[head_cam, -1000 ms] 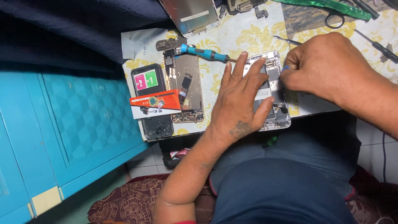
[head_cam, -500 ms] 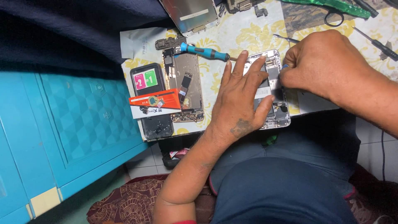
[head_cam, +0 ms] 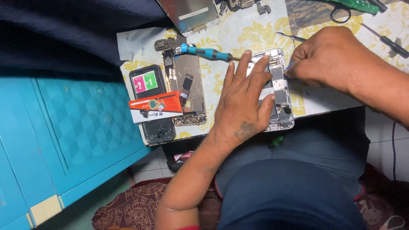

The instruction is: The person uses a blue plastic pry tool to lift and separate the battery from the smartphone chassis, then uses a screwdriver to adjust internal components. The phone remains open on the work surface during the process.

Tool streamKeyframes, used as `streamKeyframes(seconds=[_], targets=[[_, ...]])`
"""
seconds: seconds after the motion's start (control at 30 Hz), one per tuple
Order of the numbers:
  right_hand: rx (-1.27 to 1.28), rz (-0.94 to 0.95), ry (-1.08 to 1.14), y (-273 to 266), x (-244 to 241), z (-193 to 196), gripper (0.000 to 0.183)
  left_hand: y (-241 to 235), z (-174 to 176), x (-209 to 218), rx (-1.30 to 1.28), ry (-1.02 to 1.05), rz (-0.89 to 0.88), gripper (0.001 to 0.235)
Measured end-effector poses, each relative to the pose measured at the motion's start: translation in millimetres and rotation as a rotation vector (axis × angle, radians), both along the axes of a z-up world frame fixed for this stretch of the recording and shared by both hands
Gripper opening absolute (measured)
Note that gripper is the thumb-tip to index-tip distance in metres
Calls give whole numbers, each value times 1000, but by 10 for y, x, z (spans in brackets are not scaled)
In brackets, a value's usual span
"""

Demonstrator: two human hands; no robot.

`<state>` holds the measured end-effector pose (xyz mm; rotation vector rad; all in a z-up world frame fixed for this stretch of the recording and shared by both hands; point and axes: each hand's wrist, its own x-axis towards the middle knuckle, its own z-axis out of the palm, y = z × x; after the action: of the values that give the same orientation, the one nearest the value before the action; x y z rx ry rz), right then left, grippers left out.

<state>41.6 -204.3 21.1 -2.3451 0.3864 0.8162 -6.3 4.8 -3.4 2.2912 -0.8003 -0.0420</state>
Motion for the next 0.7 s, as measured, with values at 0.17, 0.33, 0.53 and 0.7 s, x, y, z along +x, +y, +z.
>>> streamKeyframes(seconds=[0.17,0.33,0.53,0.7], targets=[[-3,128,-68,3,-24,-61,36,6,-2,-3,10,-4,-1,35],[98,-62,-64,-60,-328,105,34,8,23,3,-6,5,-6,31],[150,117,-707,-157,-1052,-167,14,52,25,-8,-9,4,-4,34],[134,258,-927,-137,-1095,-138,4,25,81,-15,-14,1,-16,36]])
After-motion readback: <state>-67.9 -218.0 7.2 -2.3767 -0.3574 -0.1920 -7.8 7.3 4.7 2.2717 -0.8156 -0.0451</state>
